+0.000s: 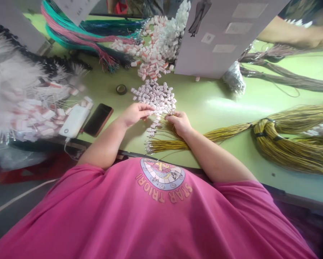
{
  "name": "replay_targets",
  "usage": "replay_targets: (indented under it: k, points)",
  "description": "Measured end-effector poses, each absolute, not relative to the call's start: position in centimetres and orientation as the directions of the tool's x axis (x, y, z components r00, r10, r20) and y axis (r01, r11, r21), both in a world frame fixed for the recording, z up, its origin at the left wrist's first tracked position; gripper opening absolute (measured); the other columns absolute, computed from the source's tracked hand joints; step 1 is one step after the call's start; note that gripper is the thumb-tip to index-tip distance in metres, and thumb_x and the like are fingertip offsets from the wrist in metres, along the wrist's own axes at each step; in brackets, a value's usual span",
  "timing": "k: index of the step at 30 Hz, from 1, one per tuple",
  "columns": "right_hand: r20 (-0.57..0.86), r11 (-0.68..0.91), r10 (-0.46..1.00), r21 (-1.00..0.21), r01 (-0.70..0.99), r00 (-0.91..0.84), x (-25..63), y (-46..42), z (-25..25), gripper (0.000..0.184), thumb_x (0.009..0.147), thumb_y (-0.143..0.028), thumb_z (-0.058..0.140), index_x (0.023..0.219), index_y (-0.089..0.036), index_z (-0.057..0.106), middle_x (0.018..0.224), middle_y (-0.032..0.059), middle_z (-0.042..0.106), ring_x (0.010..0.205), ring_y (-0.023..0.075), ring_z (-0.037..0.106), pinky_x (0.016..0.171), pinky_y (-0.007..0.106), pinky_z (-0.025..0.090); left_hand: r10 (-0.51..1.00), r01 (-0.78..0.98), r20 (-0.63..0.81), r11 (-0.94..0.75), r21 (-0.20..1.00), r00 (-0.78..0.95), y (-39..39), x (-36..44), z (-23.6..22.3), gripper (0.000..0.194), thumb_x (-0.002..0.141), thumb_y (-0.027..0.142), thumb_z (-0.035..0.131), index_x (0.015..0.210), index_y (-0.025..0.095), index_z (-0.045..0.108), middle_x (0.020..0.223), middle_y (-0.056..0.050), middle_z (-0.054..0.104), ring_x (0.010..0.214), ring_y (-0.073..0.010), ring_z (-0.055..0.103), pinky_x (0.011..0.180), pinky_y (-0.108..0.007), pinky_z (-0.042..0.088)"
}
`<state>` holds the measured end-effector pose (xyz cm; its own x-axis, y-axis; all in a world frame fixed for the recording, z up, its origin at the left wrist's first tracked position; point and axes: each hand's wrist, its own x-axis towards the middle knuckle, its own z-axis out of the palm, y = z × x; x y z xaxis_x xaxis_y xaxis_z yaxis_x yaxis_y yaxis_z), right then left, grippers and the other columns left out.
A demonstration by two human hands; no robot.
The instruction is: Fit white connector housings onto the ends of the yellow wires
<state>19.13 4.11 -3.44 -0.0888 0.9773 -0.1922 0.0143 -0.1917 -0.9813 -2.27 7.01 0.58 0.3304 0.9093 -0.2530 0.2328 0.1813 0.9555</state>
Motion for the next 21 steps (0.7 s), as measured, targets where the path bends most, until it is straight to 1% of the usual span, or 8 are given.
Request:
replay_targets:
  k: [3,4,6,9,13,16,21]
  points:
    - [-0.174,-0.177,0.980,-0.984,-0.013,-0.099,19.1,4.0,-3.5,0.016,0.061,-0.029,0.067,0.063,-0.014,0.061,0.053,-0.0032,0.052,0.051,0.0090,0.044,0.053,0.024,0.036,0.879,-0.001,-0.318,0.340,0.940,0.357,6.6,-0.3,-0.3,0.009,0.076,0.007,0.065,0.083,0.011,0.061,0.067,-0.001,0.062,0.059,-0.0089,0.060,0.065,-0.025,0.051]
    - [-0.167,-0.170,0.980,-0.985,-0.025,-0.105,19.0,3.9,-3.5,0.017,0.061,-0.029,0.068,0.064,-0.014,0.062,0.055,-0.0028,0.054,0.051,0.0089,0.045,0.054,0.024,0.037,0.869,-0.061,-0.340,0.386,0.921,0.359,6.6,0.2,-0.7,0.010,0.076,0.004,0.063,0.083,0.010,0.059,0.067,-0.001,0.062,0.060,-0.0091,0.062,0.065,-0.025,0.052]
    - [-0.156,-0.163,0.981,-0.985,-0.048,-0.114,18.9,3.9,-3.5,0.020,0.061,-0.031,0.069,0.069,-0.013,0.065,0.060,-0.0012,0.059,0.054,0.0097,0.048,0.057,0.025,0.040,0.848,-0.135,-0.382,0.455,0.880,0.367,6.7,0.8,-1.2,0.013,0.078,0.001,0.060,0.088,0.010,0.059,0.068,-0.001,0.063,0.062,-0.0095,0.064,0.065,-0.025,0.054]
    - [-0.143,-0.144,0.986,-0.990,-0.005,-0.087,18.8,3.9,-3.6,0.023,0.060,-0.032,0.070,0.070,-0.012,0.066,0.063,0.0000,0.062,0.057,0.0106,0.051,0.060,0.026,0.042,0.830,-0.162,-0.416,0.499,0.851,0.371,6.6,1.0,-1.4,0.015,0.081,0.002,0.058,0.095,0.008,0.061,0.065,-0.001,0.064,0.057,-0.0089,0.063,0.062,-0.025,0.055]
    - [-0.112,-0.109,0.993,-0.985,0.131,-0.022,18.8,4.0,-3.6,0.018,0.061,-0.030,0.067,0.063,-0.013,0.062,0.058,-0.0013,0.057,0.054,0.0094,0.046,0.056,0.025,0.040,0.832,-0.173,-0.424,0.505,0.845,0.357,6.5,1.0,-1.3,0.010,0.081,0.002,0.058,0.089,0.007,0.062,0.063,-0.003,0.064,0.054,-0.0085,0.062,0.060,-0.024,0.055]
    - [-0.086,-0.083,0.996,-0.982,0.169,-0.012,18.9,4.0,-3.6,0.016,0.062,-0.028,0.064,0.065,-0.013,0.063,0.059,-0.0007,0.058,0.055,0.0099,0.047,0.056,0.025,0.039,0.836,-0.172,-0.430,0.506,0.845,0.341,6.5,1.1,-1.4,0.010,0.080,0.000,0.059,0.088,0.007,0.061,0.062,-0.002,0.064,0.054,-0.0079,0.062,0.060,-0.022,0.054]
    - [-0.043,-0.037,0.999,-0.976,0.214,-0.024,18.8,4.1,-3.8,0.015,0.062,-0.028,0.062,0.065,-0.013,0.064,0.063,0.0014,0.061,0.060,0.0122,0.050,0.059,0.026,0.041,0.848,-0.176,-0.443,0.503,0.846,0.290,6.6,1.3,-1.7,0.012,0.076,-0.001,0.064,0.084,0.007,0.062,0.064,-0.003,0.065,0.057,-0.0080,0.064,0.062,-0.021,0.054]
